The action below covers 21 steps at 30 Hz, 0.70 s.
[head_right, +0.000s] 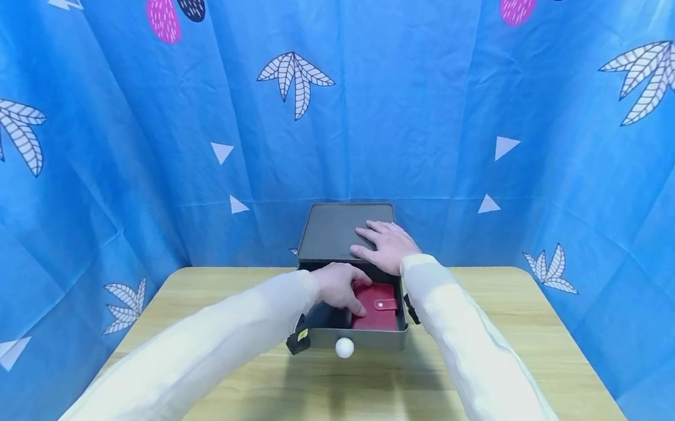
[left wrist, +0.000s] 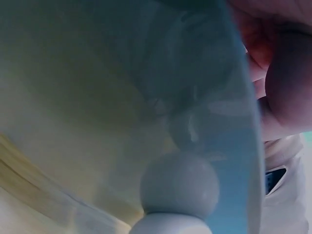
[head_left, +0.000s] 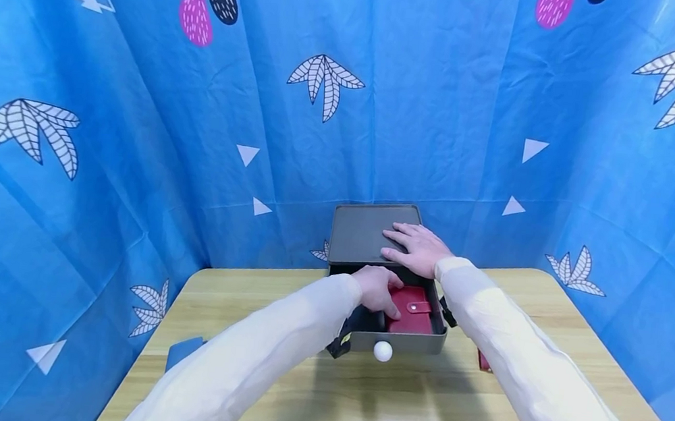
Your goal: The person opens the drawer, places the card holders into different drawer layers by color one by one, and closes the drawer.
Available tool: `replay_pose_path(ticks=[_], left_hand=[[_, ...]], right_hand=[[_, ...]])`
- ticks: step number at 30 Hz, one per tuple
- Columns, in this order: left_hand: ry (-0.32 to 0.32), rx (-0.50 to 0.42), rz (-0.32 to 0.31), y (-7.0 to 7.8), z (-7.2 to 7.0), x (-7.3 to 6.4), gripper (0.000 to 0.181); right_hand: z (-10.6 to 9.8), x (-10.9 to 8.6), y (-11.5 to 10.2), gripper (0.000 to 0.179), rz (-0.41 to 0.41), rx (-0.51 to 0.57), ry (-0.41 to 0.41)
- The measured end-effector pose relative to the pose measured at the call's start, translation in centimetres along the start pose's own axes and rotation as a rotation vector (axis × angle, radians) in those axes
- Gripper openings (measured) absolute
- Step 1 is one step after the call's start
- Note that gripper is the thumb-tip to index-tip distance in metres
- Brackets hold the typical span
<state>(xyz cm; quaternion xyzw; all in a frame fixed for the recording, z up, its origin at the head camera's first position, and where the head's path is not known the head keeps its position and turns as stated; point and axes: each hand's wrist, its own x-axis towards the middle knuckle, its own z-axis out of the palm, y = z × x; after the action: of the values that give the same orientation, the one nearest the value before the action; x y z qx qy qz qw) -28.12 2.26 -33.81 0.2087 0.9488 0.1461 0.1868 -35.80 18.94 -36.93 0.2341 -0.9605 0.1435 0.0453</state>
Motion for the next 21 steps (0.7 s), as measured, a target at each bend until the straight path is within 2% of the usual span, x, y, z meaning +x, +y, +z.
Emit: replay_pose_path(ticks=[8,16,21], left_hand=[[0.039,-0.004,0.057,-1.0,-1.3,-0.8,0.060],[0.034,-0.190,0.089,-2.4,-3.4,-1.3,0.054],[0.157,-0.079,0.158,-3.6,-4.6,-1.0,0.048]], right_hand=[[0.0,0.0,0.1,0.068,-0.012,-0.009,0.006],[-0.1,0.1,0.1,0.070,-0.007,-0.005,-0.008],[0.1,0.1,0.1,0.071,-0.005,-0.006,-0.011]])
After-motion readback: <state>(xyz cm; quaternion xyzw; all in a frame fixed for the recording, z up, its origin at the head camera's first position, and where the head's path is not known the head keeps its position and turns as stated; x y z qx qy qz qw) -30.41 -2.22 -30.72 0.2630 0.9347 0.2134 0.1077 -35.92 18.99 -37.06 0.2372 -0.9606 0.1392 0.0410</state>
